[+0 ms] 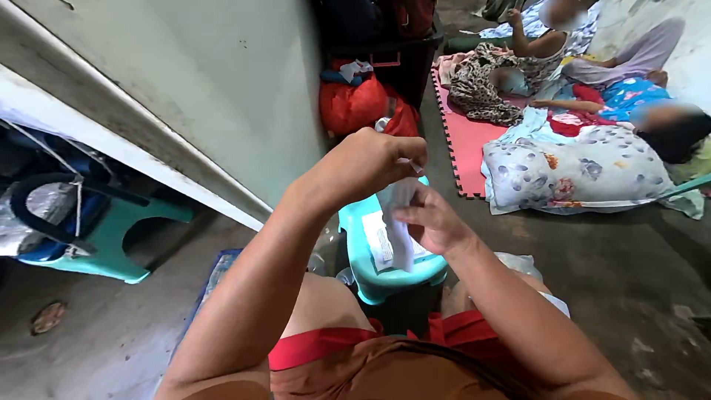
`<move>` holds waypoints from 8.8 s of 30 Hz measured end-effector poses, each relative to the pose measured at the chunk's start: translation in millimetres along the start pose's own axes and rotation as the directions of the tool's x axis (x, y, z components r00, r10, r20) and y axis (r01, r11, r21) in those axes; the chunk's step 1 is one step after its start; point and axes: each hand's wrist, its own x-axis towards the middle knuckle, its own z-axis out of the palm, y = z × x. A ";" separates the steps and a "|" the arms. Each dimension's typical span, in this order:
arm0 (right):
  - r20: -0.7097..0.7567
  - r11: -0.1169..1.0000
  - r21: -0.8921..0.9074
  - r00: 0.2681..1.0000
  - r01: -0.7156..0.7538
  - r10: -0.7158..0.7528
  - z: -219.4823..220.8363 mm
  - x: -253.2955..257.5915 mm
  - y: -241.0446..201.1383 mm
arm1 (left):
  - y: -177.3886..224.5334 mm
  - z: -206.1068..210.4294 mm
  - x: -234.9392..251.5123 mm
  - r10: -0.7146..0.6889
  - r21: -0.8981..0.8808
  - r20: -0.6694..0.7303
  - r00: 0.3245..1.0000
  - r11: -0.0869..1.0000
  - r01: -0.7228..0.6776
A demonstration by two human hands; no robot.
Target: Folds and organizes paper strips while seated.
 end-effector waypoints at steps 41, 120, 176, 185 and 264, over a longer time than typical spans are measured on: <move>-0.448 0.391 -0.694 0.788 -0.605 0.423 -166.5 9.1 79.5 | -43.5 232.9 -89.0 -0.896 -0.429 0.336 0.291 0.129 0.894; -0.474 0.725 -0.666 0.849 -0.174 -0.231 -98.4 -69.2 -79.6 | 78.9 268.8 -25.5 -0.223 -0.650 0.604 0.765 0.417 0.635; -0.395 0.693 -0.719 0.855 -0.060 -0.336 -118.6 -213.4 -40.8 | 124.5 201.8 56.7 -0.096 -0.784 0.093 0.991 0.606 0.133; -0.303 0.688 -0.677 0.752 0.263 -0.586 -118.7 -194.8 -102.3 | 142.0 139.0 118.5 0.157 -0.398 -0.040 0.987 0.903 -0.160; -0.039 0.953 -0.298 0.998 -0.058 0.049 -63.5 -15.4 25.9 | -19.3 84.4 -39.3 -0.410 -0.519 -0.300 0.861 0.828 0.213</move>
